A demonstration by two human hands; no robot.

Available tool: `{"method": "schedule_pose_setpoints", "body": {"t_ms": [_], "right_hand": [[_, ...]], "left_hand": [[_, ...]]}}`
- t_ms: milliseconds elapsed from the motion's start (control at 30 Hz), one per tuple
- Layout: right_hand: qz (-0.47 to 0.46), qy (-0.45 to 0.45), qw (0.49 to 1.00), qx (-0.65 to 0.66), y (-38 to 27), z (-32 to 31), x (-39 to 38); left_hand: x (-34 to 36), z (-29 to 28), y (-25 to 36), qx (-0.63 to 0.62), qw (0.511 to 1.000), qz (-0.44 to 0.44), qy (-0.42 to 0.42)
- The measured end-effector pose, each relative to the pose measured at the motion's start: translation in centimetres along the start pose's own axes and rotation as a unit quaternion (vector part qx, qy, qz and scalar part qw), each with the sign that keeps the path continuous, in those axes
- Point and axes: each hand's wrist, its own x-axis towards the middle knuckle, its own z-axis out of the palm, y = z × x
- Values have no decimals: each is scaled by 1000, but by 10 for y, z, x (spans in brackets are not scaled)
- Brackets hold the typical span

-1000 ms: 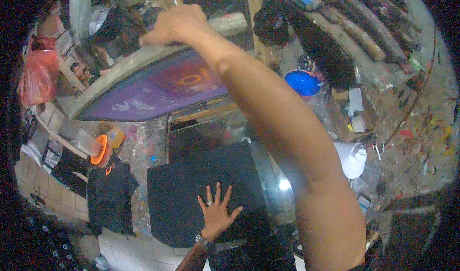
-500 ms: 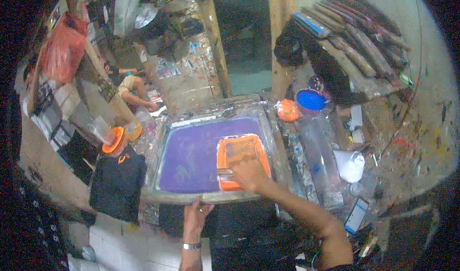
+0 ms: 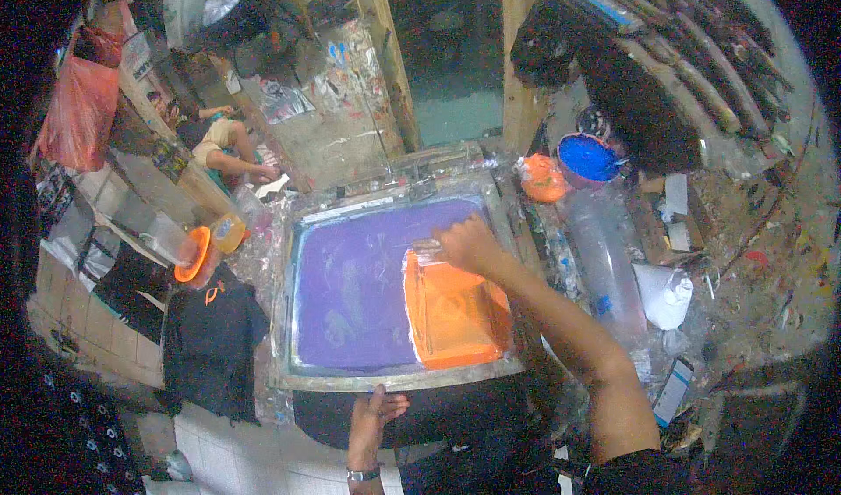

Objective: The person performs screen printing on black fabric by applying orange ink with a squeegee across a stencil frame, lifting the frame to reveal the printed logo, and then moving the printed items onto a stack.

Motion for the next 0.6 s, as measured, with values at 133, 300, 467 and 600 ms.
{"method": "schedule_pose_setpoints", "body": {"t_ms": [133,300,467,600], "right_hand": [[27,46,996,-71,-80,-6,-69],[-11,-151,987,47,-116,-56,-120],[-26,-105,984,138,-39,-38,-25],[58,-54,995,55,-44,-28,-19]], "left_hand": [[-1,-2,-8,10,1000,-15,18],[8,-7,-11,6,1000,-12,-8],[7,-3,-6,5,1000,5,-19],[5,-1,-3,5,1000,11,-16]]}}
